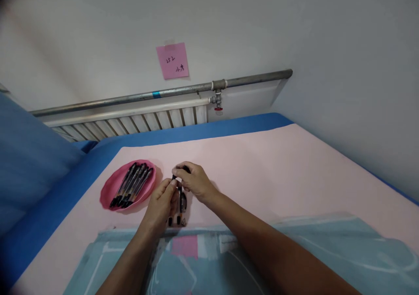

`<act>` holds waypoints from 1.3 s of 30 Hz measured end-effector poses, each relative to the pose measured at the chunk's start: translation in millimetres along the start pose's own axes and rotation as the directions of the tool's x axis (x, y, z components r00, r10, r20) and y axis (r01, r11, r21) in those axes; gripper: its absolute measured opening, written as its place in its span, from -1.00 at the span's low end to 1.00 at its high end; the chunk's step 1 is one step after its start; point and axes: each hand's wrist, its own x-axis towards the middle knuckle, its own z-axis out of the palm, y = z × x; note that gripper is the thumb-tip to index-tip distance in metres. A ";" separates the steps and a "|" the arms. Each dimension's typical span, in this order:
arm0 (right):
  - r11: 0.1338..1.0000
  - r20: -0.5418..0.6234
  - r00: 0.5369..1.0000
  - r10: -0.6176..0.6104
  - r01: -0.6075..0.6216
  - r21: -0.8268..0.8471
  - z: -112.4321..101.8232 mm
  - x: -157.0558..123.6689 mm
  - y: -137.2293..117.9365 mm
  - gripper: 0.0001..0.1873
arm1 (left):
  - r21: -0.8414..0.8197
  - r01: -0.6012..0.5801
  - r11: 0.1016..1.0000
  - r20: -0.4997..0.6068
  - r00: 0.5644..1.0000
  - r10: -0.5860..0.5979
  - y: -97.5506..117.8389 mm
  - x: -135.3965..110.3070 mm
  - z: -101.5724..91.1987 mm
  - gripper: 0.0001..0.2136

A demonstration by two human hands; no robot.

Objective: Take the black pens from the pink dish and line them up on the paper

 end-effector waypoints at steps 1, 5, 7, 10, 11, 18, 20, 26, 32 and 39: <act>1.000 -0.020 1.000 -0.014 0.013 -0.006 0.3 0.2 0.6 -0.82 | 0.014 -0.022 1.000 -0.002 1.000 0.022 -0.6 0.1 0.0 -0.73; 1.000 -0.053 0.998 -0.027 0.027 -0.002 1.3 0.4 1.9 -0.81 | 0.095 -0.087 0.992 -0.025 0.996 0.090 -4.0 1.1 -0.2 -0.74; 1.000 -0.044 0.999 -0.011 0.012 0.002 1.7 0.1 1.4 -0.84 | 0.108 -0.090 0.990 -0.037 0.995 0.094 -5.6 1.8 -0.3 -0.74; 1.000 -0.026 1.000 0.008 -0.008 -0.009 2.1 -0.3 1.0 -0.84 | 0.114 -0.091 0.989 -0.041 0.994 0.097 -6.5 2.4 -0.7 -0.74; 1.000 -0.026 1.000 0.006 -0.007 -0.018 2.1 -0.3 1.3 -0.83 | 0.117 -0.095 0.989 -0.041 0.994 0.100 -6.5 2.3 -0.9 -0.74; 0.998 -0.046 0.998 -0.044 0.042 -0.043 1.2 1.6 5.9 -0.82 | 0.150 -0.110 0.983 -0.055 0.991 0.119 -5.7 1.8 -1.1 -0.74; 0.999 -0.044 0.999 -0.023 0.021 -0.039 1.3 1.5 6.1 -0.83 | 0.156 -0.103 0.982 -0.066 0.991 0.115 -5.8 2.2 -0.9 -0.74; 0.996 -0.043 0.998 -0.046 0.042 -0.080 1.0 2.2 7.4 -0.80 | 0.179 -0.138 0.974 -0.061 0.987 0.151 -3.3 1.9 -0.7 -0.75; 0.998 -0.032 0.999 -0.031 0.029 -0.059 1.9 1.6 6.0 -0.83 | 0.182 -0.115 0.977 -0.062 0.990 0.128 -5.6 2.0 -0.8 -0.75; 0.996 -0.058 0.997 -0.060 0.055 -0.075 1.4 0.7 5.1 -0.81 | 0.191 -0.132 0.973 -0.057 0.988 0.145 -1.5 0.7 -0.4 -0.75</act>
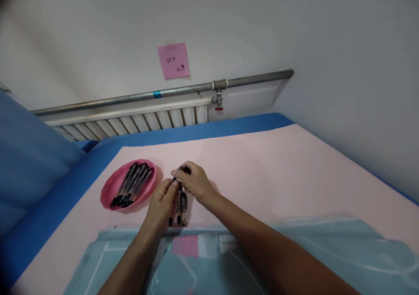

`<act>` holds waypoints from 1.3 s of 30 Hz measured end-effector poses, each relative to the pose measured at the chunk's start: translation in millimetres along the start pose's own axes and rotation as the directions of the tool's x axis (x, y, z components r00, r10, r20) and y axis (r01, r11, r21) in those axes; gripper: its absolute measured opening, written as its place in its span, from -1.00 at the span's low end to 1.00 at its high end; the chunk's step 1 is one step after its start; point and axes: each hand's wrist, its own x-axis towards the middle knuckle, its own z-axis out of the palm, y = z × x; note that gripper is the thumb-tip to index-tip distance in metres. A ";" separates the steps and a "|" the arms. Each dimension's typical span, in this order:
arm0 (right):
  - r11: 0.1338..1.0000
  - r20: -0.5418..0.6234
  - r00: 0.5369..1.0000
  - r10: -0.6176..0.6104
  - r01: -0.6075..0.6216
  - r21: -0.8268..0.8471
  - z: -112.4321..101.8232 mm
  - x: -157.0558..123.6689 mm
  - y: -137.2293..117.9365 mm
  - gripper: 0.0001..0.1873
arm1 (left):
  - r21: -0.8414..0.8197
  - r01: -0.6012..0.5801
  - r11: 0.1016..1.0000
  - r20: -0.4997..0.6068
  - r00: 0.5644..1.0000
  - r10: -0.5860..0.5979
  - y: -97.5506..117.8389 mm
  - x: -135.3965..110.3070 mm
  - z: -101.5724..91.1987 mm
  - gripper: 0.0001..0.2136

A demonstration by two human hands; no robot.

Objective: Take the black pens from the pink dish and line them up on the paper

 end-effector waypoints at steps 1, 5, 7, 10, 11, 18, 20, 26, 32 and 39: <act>1.000 0.000 1.000 -0.002 0.002 -0.003 -0.2 0.3 0.3 -0.81 | 0.002 0.001 1.000 -0.001 1.000 -0.001 0.3 -0.1 0.0 -0.75; 1.000 0.021 0.999 0.026 -0.026 -0.001 -0.3 0.9 0.6 -0.84 | 0.002 0.030 1.000 -0.015 0.999 -0.030 -1.0 0.3 0.3 -0.74; 0.999 0.026 0.999 0.037 -0.037 0.003 0.1 0.7 0.2 -0.83 | -0.002 0.026 1.000 -0.016 1.000 -0.026 -1.5 0.4 0.1 -0.74; 1.000 0.014 1.000 0.025 -0.025 -0.002 0.2 0.2 -0.1 -0.82 | -0.005 0.007 1.000 -0.010 1.000 -0.007 -0.9 0.3 -0.2 -0.74; 1.000 0.010 1.000 0.020 -0.020 -0.005 0.2 0.2 0.0 -0.81 | -0.004 0.003 1.000 -0.006 1.000 -0.003 -0.6 0.2 -0.2 -0.74; 0.999 0.040 0.998 0.039 -0.039 -0.002 -0.1 0.8 1.6 -0.85 | -0.004 0.023 1.000 -0.031 0.999 -0.024 -1.2 0.9 0.9 -0.75; 1.000 0.037 0.999 0.028 -0.028 -0.007 -0.1 0.8 2.1 -0.83 | 0.000 0.026 1.000 -0.036 0.999 -0.026 -0.9 1.0 0.7 -0.74; 1.000 0.027 1.000 0.014 -0.014 -0.005 -0.1 1.2 2.9 -0.85 | 0.012 0.004 1.000 -0.023 1.000 -0.004 -1.3 1.4 0.7 -0.75; 1.000 0.028 0.999 0.022 -0.022 -0.009 -0.1 0.9 2.0 -0.82 | 0.028 0.002 1.000 0.001 1.000 -0.002 -2.7 1.6 0.6 -0.74; 0.999 0.029 0.999 0.034 -0.034 0.004 -0.8 1.8 2.6 -0.84 | 0.038 0.001 0.999 -0.002 1.000 -0.001 -3.5 0.9 -0.3 -0.75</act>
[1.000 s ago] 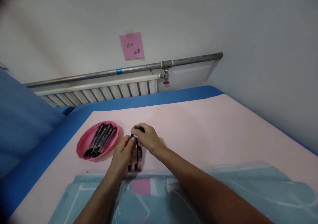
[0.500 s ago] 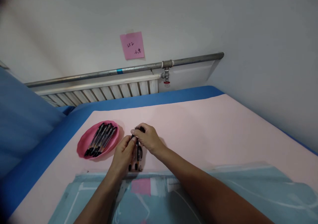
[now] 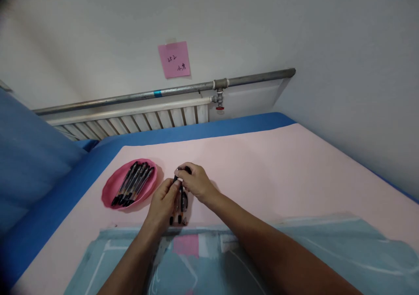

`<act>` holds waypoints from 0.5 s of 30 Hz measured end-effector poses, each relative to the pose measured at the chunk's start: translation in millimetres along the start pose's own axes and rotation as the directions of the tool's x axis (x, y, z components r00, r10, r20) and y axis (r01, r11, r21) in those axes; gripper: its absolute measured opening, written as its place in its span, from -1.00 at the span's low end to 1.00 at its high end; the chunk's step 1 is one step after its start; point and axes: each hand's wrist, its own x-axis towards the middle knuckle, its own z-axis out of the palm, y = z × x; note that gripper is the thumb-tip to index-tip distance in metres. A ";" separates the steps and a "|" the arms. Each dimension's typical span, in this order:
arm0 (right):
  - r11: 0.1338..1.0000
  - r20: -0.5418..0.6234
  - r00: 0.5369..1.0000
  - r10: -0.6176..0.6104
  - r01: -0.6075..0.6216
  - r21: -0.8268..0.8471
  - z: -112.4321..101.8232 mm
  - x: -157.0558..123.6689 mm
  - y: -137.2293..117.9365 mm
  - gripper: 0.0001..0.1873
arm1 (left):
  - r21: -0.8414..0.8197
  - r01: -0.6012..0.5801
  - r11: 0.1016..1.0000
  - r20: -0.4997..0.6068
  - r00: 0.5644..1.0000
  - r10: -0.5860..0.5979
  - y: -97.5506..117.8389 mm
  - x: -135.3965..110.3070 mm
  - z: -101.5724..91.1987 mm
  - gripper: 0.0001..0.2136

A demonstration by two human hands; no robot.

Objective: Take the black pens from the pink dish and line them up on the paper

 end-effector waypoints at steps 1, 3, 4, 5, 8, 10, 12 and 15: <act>1.000 0.005 1.000 0.006 -0.006 -0.003 0.2 -0.2 -0.3 -0.84 | -0.002 0.007 1.000 -0.004 1.000 -0.007 -0.2 0.2 0.1 -0.75; 1.000 0.010 1.000 0.008 -0.008 -0.012 0.6 -0.8 -1.1 -0.83 | 0.000 0.010 1.000 -0.006 1.000 -0.010 -0.4 0.6 0.2 -0.74; 1.000 0.005 1.000 0.004 -0.004 -0.016 0.8 -1.2 -1.5 -0.82 | 0.003 0.006 1.000 -0.001 1.000 -0.006 -0.4 0.8 0.3 -0.74; 1.000 -0.005 1.000 -0.002 0.002 -0.019 1.0 -1.5 -1.8 -0.82 | 0.004 0.001 1.000 0.004 1.000 -0.001 -0.4 0.9 0.4 -0.74; 1.000 -0.028 0.999 -0.022 0.022 -0.021 1.1 -1.6 -1.8 -0.82 | -0.008 -0.009 1.000 -0.006 1.000 0.009 0.1 0.9 0.9 -0.75; 1.000 -0.023 0.999 -0.026 0.025 -0.017 1.0 -1.1 -1.0 -0.84 | -0.026 0.003 1.000 -0.022 1.000 -0.004 0.4 0.7 1.2 -0.75; 1.000 -0.014 1.000 -0.017 0.017 -0.006 1.0 -0.6 -0.1 -0.86 | -0.042 0.023 0.999 -0.031 0.999 -0.024 0.7 0.6 1.2 -0.75; 1.000 -0.005 1.000 -0.007 0.007 0.001 1.0 -0.3 0.7 -0.85 | -0.040 0.028 0.999 -0.036 0.999 -0.030 1.5 0.7 0.4 -0.75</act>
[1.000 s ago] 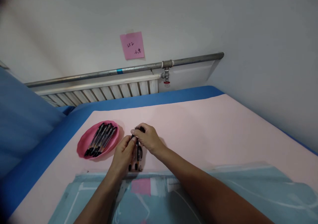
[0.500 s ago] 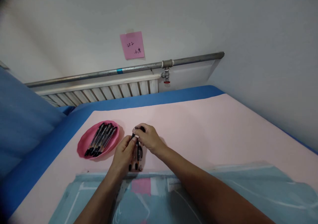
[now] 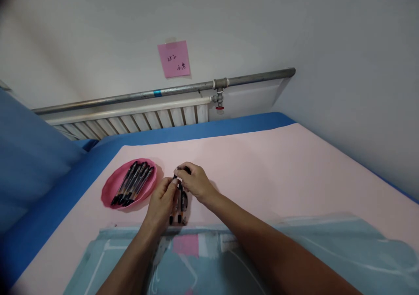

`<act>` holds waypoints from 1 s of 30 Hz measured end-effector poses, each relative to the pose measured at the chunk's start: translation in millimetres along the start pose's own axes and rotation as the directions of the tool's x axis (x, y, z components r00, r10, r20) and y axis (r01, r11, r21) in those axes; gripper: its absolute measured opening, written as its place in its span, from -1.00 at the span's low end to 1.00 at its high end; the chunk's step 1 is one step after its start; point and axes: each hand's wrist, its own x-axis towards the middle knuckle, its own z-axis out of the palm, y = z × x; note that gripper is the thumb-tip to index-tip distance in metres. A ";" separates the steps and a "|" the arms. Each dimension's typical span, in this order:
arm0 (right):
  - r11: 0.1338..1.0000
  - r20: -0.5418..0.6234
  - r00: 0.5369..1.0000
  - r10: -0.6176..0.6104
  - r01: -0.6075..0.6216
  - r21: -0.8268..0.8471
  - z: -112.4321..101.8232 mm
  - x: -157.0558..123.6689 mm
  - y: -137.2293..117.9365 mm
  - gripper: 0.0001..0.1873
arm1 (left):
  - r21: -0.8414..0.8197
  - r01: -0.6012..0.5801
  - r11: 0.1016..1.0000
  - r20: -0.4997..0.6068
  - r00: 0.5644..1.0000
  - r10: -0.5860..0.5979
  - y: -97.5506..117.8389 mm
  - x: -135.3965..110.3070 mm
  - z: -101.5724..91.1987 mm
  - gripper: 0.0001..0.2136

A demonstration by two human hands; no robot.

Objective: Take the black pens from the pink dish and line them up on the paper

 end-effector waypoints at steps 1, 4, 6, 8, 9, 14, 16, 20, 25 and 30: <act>1.000 -0.001 1.000 -0.002 0.002 -0.005 0.0 -0.1 0.1 -0.84 | 0.005 -0.005 1.000 0.000 1.000 0.005 0.3 0.1 -0.3 -0.75; 1.000 -0.006 1.000 -0.015 0.015 -0.023 -0.5 -0.2 -0.3 -0.83 | 0.020 -0.023 1.000 0.013 1.000 0.023 1.1 0.4 -0.8 -0.76; 1.000 -0.004 1.000 -0.019 0.019 -0.021 -0.9 -0.1 -0.7 -0.85 | 0.026 -0.023 0.999 0.017 1.000 0.023 0.9 0.7 -0.7 -0.76; 1.000 -0.007 1.000 -0.011 0.011 -0.010 -1.1 0.1 -1.1 -0.87 | 0.028 -0.013 1.000 0.018 1.000 0.012 0.3 1.2 -0.6 -0.75; 1.000 -0.011 1.000 -0.004 0.004 0.002 -1.1 0.2 -1.3 -0.87 | 0.028 -0.007 1.000 0.019 1.000 0.007 -0.1 1.5 -0.7 -0.75; 0.993 0.009 0.999 0.053 -0.053 0.103 -1.1 0.3 -2.9 -0.84 | 0.015 0.019 1.000 0.065 0.998 -0.020 -0.4 3.0 -2.6 -0.74; 0.990 0.023 0.998 0.066 -0.068 0.121 -1.4 0.4 -3.7 -0.83 | -0.021 0.053 0.998 0.095 0.994 -0.051 1.1 3.4 -3.5 -0.74; 0.989 0.030 0.997 0.066 -0.070 0.129 -2.3 0.6 -5.3 -0.85 | -0.186 0.219 0.958 0.203 0.962 -0.180 7.6 3.4 -5.4 -0.74; 0.972 0.061 0.991 0.117 -0.127 0.198 -4.2 0.8 -7.6 -0.83 | -0.336 0.398 0.854 0.373 0.888 -0.267 16.4 2.5 -9.5 -0.76; 0.959 0.144 0.982 0.120 -0.152 0.238 -8.1 2.0 -9.5 -0.80 | -0.400 0.464 0.790 0.453 0.850 -0.270 16.6 3.0 -14.8 -0.77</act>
